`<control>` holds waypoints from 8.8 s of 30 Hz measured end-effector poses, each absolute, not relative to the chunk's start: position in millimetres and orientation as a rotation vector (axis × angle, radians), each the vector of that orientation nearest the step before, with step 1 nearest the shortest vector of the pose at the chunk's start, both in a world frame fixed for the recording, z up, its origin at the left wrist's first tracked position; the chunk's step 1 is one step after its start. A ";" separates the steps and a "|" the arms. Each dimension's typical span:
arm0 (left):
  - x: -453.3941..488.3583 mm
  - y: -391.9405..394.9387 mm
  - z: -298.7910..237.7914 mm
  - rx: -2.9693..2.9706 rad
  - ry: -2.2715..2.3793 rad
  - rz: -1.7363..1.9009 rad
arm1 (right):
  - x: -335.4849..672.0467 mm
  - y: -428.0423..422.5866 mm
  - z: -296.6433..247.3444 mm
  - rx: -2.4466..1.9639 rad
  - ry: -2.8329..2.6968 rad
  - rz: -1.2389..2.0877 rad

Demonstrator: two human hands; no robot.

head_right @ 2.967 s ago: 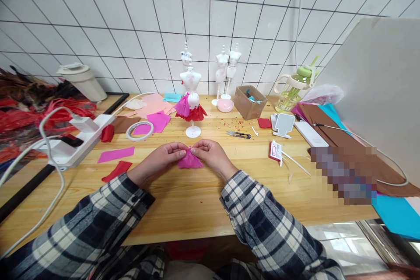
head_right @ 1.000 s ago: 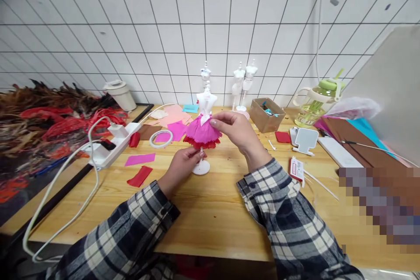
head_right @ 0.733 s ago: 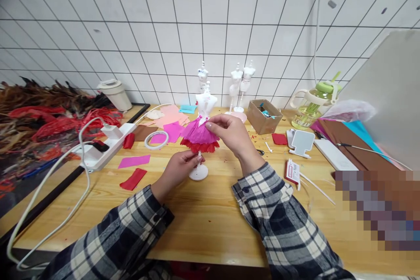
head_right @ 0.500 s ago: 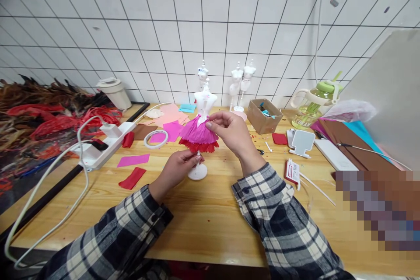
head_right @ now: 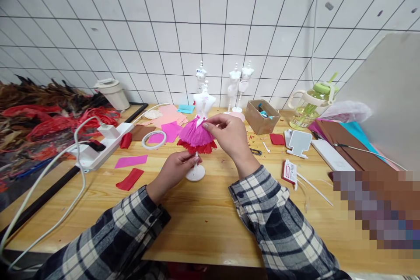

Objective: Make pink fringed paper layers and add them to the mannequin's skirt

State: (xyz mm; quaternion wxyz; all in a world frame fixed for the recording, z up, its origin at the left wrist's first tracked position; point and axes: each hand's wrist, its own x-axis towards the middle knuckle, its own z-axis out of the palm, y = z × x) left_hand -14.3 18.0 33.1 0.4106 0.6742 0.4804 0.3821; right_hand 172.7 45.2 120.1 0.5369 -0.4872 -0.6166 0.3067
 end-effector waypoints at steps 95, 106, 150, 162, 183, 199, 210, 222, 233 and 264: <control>-20.4 18.7 27.3 1.772 1.131 0.902 | 194.2 45.8 133.2 -1.324 -1.467 1.146; -21.0 15.6 31.6 1.766 1.013 0.765 | 206.3 52.2 123.9 -1.227 -1.439 1.492; -19.3 20.1 38.2 1.810 1.448 1.021 | 179.6 26.1 129.7 -1.221 -2.175 -0.028; -16.0 20.1 38.3 1.727 1.350 1.040 | 176.5 28.8 126.8 -1.277 -1.994 -0.240; -10.6 17.4 34.7 1.613 1.290 1.013 | 153.8 24.9 105.1 -1.307 -1.937 -0.381; -11.0 15.6 40.7 1.507 1.190 1.023 | 151.2 25.2 103.7 -0.986 -1.959 -0.337; -13.9 18.1 34.1 1.516 1.253 0.966 | 162.7 39.2 114.1 -1.087 -1.542 0.074; -14.6 18.0 31.8 1.767 1.267 0.979 | 185.3 52.2 123.2 -1.273 -1.526 0.529; -16.1 16.8 34.1 1.760 1.235 0.986 | 189.5 50.6 120.7 -1.229 -1.649 0.207; -27.1 16.9 49.4 1.672 0.948 0.772 | 205.7 37.0 130.6 -1.153 -2.167 -0.476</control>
